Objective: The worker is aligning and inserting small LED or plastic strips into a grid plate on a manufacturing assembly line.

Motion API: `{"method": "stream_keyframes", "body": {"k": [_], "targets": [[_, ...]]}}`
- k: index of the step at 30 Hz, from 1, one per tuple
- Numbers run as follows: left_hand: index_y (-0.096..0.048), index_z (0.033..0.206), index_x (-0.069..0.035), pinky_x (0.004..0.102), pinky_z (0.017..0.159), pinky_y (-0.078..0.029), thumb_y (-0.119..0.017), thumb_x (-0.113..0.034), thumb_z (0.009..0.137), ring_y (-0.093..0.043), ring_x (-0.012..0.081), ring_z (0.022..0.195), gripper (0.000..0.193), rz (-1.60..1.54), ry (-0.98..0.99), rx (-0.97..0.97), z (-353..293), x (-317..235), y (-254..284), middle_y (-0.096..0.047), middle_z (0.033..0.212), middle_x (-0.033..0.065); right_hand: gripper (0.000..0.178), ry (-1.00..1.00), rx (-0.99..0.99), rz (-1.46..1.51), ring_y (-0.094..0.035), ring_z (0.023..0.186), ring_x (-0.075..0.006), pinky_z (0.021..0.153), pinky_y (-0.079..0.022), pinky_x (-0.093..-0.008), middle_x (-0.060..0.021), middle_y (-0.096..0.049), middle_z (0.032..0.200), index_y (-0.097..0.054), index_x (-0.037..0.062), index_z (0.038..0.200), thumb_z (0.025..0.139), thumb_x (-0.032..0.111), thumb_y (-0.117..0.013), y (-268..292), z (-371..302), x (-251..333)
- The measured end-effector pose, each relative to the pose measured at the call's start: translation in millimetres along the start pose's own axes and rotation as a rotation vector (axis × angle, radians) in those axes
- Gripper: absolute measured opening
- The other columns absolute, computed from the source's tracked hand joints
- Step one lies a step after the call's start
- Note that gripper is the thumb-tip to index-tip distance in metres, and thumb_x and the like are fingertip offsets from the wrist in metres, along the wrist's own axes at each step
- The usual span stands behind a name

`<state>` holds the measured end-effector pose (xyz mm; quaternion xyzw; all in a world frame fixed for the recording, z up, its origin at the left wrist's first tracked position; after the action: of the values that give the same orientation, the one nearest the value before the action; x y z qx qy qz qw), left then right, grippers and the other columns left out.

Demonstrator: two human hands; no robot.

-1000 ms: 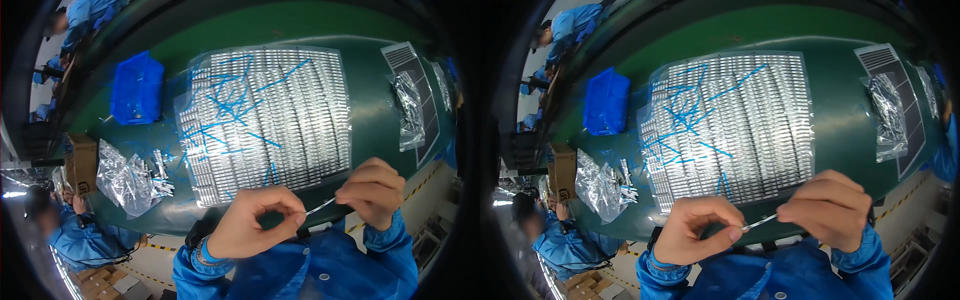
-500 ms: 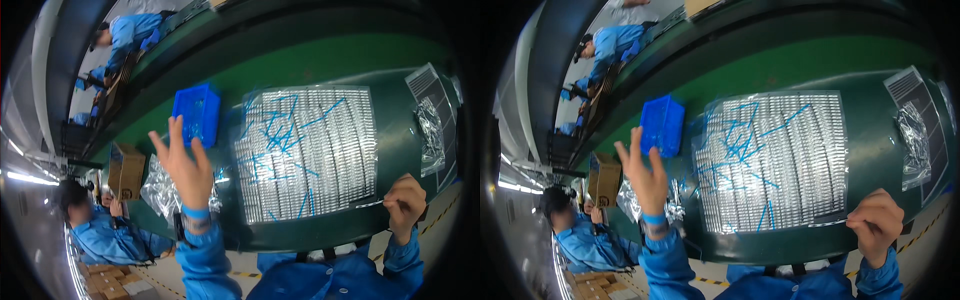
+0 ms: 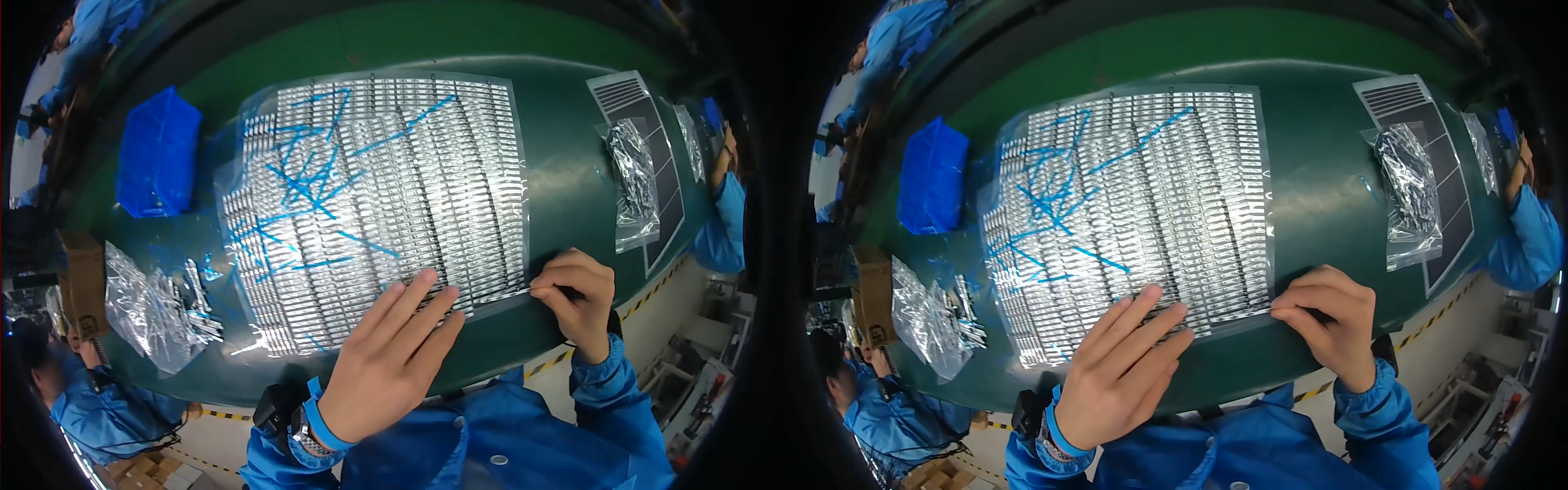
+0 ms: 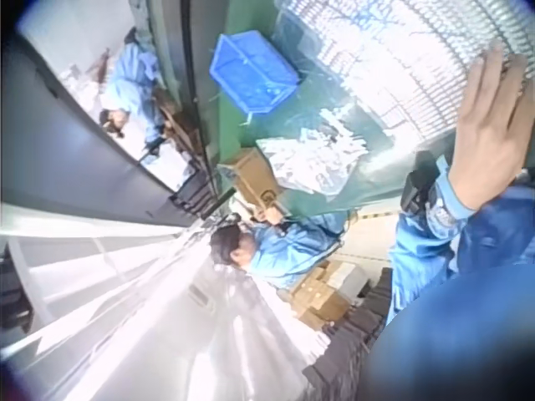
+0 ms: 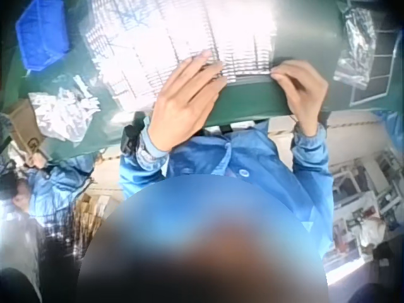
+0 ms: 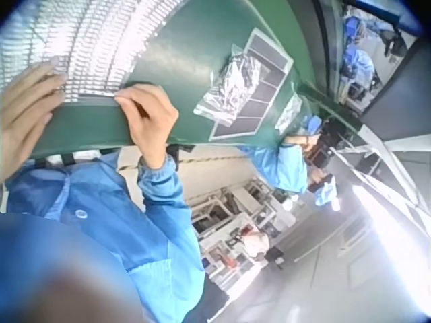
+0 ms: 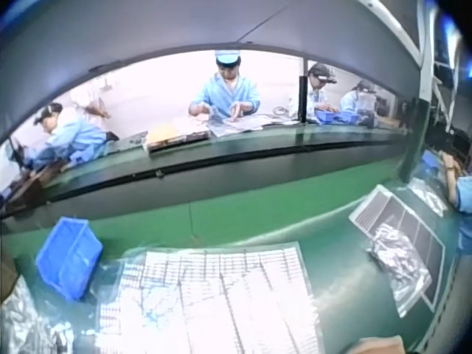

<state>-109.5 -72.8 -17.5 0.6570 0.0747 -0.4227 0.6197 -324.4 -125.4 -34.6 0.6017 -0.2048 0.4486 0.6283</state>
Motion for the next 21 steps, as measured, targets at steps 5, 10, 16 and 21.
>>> {"method": "stream_keyframes", "body": {"k": [5,10,16,21], "targets": [[-0.072,0.123,-0.002,0.0507,0.112,-0.047,-0.077,-0.003,0.079,-0.054,0.0357,0.140,0.044,0.044,-0.024,-0.001,4,3,-16,-0.065,0.140,0.0133,0.015,0.065,0.048,-0.053,-0.067,0.075,-0.0224,0.066,-0.053,-0.0326,-0.0068,-0.072,0.085,-0.080,0.0048,0.086,0.072,0.004,-0.086,0,-3,-2],[-0.073,0.123,-0.004,0.0525,0.113,-0.047,-0.072,-0.002,0.082,-0.052,0.0360,0.142,0.040,-0.007,0.012,0.018,1,3,-18,-0.062,0.143,0.0119,0.017,0.101,0.083,-0.092,-0.067,0.076,-0.0220,0.067,-0.053,-0.0331,-0.0058,-0.071,0.085,-0.081,0.0061,0.087,0.071,0.006,-0.087,-3,-2,2],[-0.074,0.122,-0.008,0.0560,0.114,-0.047,-0.070,-0.003,0.084,-0.047,0.0366,0.146,0.039,0.020,0.020,0.054,-2,5,-23,-0.059,0.148,0.0119,0.018,0.097,0.082,-0.107,-0.067,0.076,-0.0215,0.067,-0.053,-0.0331,-0.0054,-0.071,0.085,-0.081,0.0065,0.087,0.070,0.006,-0.087,-4,-1,2],[-0.075,0.122,-0.009,0.0564,0.114,-0.046,-0.071,-0.003,0.083,-0.045,0.0367,0.148,0.039,0.034,0.014,0.057,-2,5,-26,-0.058,0.149,0.0114,0.019,0.091,0.074,-0.127,-0.067,0.076,-0.0216,0.068,-0.053,-0.0337,-0.0052,-0.071,0.086,-0.081,0.0068,0.087,0.069,0.006,-0.087,-4,-2,3]]}}
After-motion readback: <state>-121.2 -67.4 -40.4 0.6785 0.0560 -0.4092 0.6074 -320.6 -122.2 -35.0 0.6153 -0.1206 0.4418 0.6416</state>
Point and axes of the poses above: each hand's wrist, its own z-axis towards the middle knuckle, its own y-axis out of the back of the hand, x = y × z, the point moved 9 cm from there along z, towards the middle knuckle
